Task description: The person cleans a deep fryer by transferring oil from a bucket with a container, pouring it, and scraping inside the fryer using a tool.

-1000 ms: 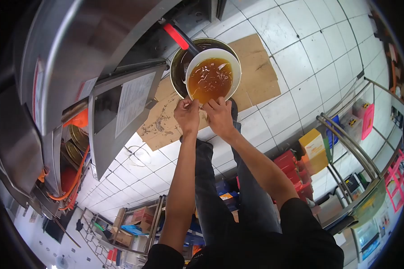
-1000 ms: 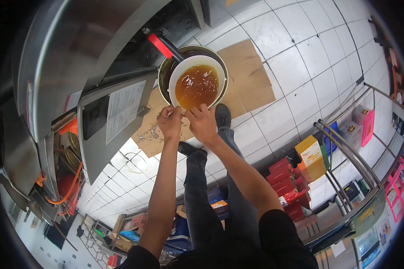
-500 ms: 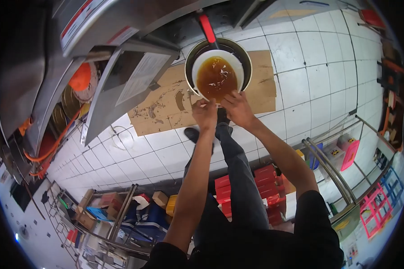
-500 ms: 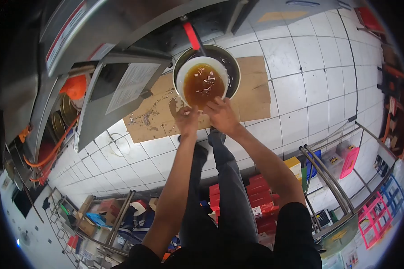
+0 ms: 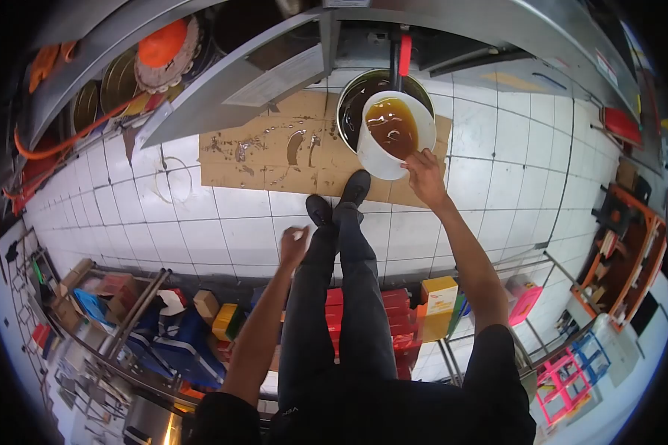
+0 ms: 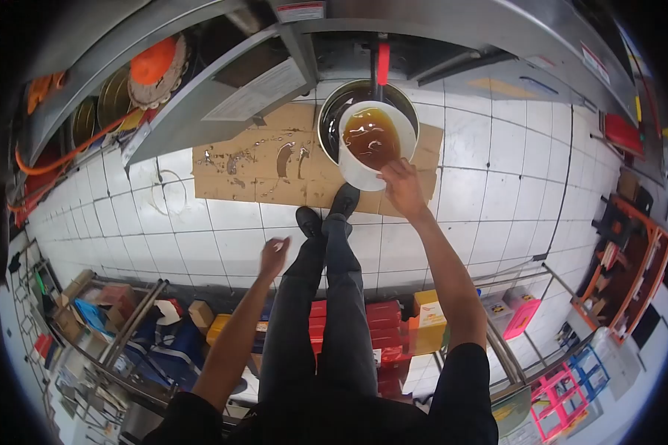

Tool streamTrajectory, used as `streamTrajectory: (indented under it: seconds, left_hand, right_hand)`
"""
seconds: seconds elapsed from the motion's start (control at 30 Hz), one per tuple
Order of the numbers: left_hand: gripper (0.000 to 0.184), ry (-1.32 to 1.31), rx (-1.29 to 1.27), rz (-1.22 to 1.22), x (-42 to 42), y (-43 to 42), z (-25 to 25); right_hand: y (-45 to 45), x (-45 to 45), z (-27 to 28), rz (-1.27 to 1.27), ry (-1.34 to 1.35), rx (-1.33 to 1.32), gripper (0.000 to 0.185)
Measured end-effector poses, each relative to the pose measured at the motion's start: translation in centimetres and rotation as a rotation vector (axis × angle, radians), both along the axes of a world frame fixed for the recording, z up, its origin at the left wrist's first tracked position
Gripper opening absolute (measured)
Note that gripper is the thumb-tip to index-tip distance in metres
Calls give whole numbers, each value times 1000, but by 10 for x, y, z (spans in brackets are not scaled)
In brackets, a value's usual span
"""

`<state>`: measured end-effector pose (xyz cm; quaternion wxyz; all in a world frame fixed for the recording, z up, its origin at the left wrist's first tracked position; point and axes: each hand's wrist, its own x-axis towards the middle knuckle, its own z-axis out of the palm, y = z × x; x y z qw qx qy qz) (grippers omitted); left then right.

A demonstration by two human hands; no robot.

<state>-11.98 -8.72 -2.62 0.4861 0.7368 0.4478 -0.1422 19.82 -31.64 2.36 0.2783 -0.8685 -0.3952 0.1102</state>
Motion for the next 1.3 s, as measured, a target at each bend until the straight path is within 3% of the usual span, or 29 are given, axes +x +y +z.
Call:
streamTrajectory:
  seconds: [0.1, 0.2, 0.3, 0.47, 0.83, 1.3]
  left_hand:
    - [41, 283, 108, -53, -112, 44, -12]
    - [40, 439, 141, -60, -166, 69, 20]
    - [41, 496, 130, -163, -199, 82, 34]
    - [43, 394, 117, -43, -243, 62, 46]
    - [44, 355, 14, 64, -247, 6, 76]
    - [38, 253, 128, 159, -231, -16, 127]
  right_hand:
    - [5, 6, 8, 36, -10, -31, 18]
    - [5, 3, 17, 48, -35, -22, 17]
    - [1, 0, 33, 34, -42, 0, 15]
    - [2, -10, 88, -4, -58, -12, 15]
    - [-7, 3, 184, -44, -120, -27, 12]
    - [-2, 42, 289, 61, -143, 27, 11]
